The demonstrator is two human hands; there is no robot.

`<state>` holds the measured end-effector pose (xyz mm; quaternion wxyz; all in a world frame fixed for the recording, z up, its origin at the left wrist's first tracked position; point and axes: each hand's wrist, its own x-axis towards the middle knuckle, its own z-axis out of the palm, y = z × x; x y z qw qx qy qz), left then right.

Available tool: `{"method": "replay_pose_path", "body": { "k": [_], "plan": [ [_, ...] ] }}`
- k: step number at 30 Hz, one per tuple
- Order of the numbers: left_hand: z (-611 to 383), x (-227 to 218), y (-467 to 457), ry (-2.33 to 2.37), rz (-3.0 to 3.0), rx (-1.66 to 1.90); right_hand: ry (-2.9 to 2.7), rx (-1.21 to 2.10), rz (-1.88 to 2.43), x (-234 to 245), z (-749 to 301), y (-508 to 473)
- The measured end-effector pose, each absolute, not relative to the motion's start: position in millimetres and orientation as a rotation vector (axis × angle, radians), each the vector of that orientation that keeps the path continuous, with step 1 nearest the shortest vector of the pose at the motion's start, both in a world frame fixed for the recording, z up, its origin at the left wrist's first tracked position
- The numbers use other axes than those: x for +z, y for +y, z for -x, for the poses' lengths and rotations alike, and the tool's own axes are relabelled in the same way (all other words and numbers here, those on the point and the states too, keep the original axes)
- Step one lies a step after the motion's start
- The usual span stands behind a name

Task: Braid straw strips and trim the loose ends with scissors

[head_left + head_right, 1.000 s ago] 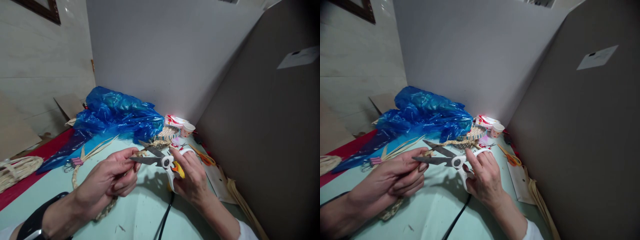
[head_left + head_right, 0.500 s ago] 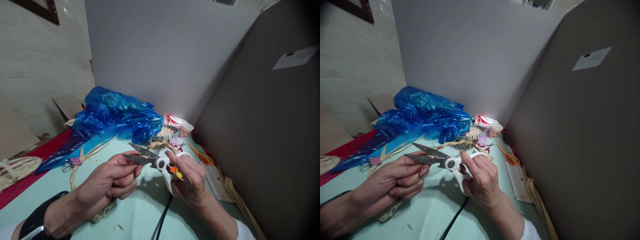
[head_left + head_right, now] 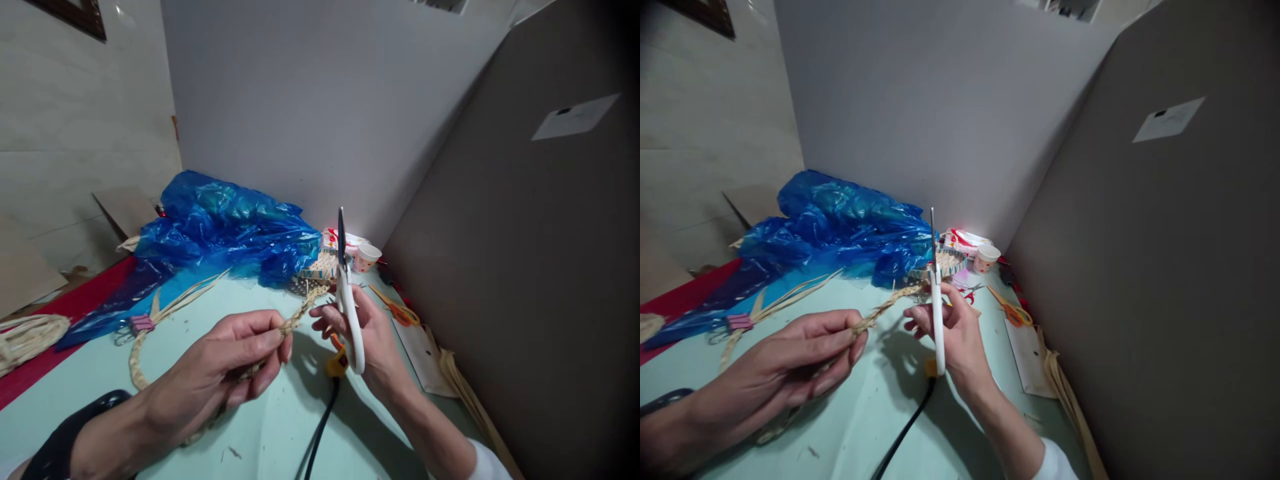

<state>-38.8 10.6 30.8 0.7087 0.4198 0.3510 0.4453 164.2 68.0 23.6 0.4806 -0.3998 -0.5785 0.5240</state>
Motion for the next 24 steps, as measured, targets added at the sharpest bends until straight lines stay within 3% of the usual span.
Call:
{"method": "replay_pose_path", "body": {
  "k": [6, 24],
  "plan": [
    [33, 32, 10, 0.958, -1.173, 0.925, -1.132, 1.454, 0.811, 32, -155, 58],
    [31, 26, 16, 1.289, -1.376, 1.148, -1.226, 1.38, 0.752, 32, -157, 53]
  ]
}}
